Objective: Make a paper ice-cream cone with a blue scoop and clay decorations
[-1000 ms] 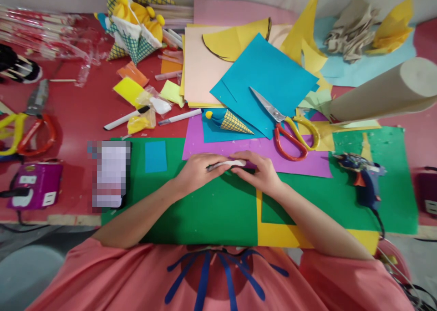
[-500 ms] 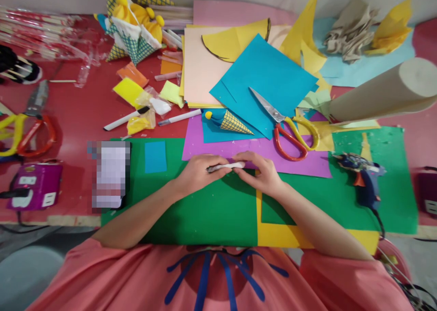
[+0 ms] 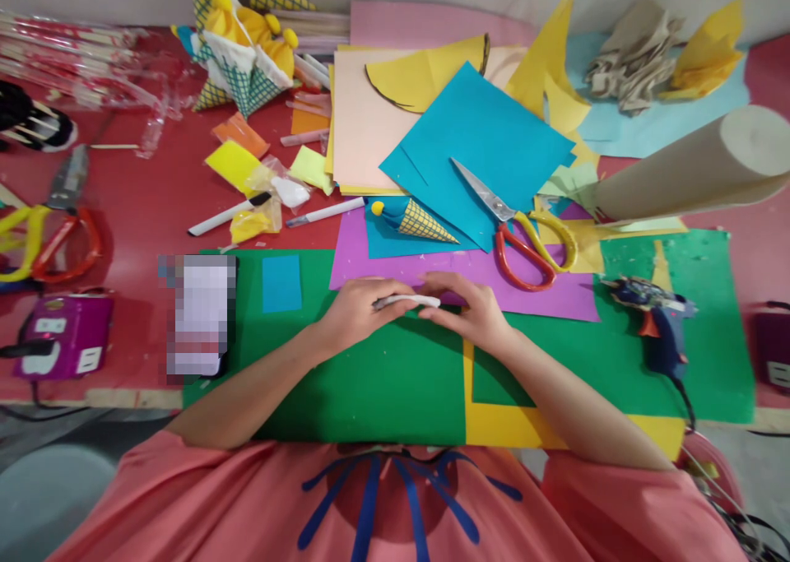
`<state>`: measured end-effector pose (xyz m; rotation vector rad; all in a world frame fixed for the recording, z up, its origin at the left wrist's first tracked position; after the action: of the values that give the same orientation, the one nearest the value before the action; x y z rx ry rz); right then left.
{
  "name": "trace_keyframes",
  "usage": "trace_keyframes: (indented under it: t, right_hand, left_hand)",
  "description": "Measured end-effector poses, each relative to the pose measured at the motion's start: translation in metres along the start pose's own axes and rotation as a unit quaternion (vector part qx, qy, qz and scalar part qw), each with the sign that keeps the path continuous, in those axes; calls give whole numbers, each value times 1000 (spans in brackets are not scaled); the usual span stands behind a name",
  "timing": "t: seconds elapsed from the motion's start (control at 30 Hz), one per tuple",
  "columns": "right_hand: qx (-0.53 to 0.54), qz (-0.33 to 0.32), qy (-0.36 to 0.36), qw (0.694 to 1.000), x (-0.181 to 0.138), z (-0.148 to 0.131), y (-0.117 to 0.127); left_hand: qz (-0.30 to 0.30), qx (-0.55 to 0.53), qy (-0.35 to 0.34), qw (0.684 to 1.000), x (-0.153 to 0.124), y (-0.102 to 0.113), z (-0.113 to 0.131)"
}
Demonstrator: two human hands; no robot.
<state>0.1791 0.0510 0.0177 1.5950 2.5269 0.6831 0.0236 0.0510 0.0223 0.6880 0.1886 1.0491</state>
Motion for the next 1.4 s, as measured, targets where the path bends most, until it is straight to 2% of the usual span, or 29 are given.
trace_keyframes:
  t: [0.1,0.37,0.53,0.63,0.77,0.9,1.17,1.4]
  right_hand:
    - [17,7,-8,1000,0,1,1]
    - [-21,28,27,999,0,-5,2]
    - [18,25,-7,1000,0,0,3]
    - [13,25,-4,1000,0,1,2]
    - [-26,29,21,999,-2,-1,1]
    - [-27,22,15,999,-3,-1,0]
    - [-18,28,19,999,-3,-2,1]
    - [-35,34,39,998,-4,-6,3]
  left_hand:
    - [10,-21,25,999,-1,2,-3]
    - [-16,-59,52,997,-2,-3,-6]
    - [-13,-85,67,994,-3,-5,-7]
    - [-8,-88,72,993,-3,-4,-7]
    - [-9,-41,41,998,-2,-2,-4]
    - [1,3,13,1000,-1,-1,-1]
    - [25,20,-6,999,-1,2,0]
    - [14,13,-5,1000,-1,1,1]
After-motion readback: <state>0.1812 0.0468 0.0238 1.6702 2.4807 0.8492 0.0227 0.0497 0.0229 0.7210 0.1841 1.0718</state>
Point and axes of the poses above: each hand's wrist, its own x-axis towards the middle knuckle, its own y-axis out of the back of the hand, z = x × y, the point moved 6 cm from there along x, towards the middle knuckle, and after that the axes turned 6 degrees about -y, right-handed, at the moved point
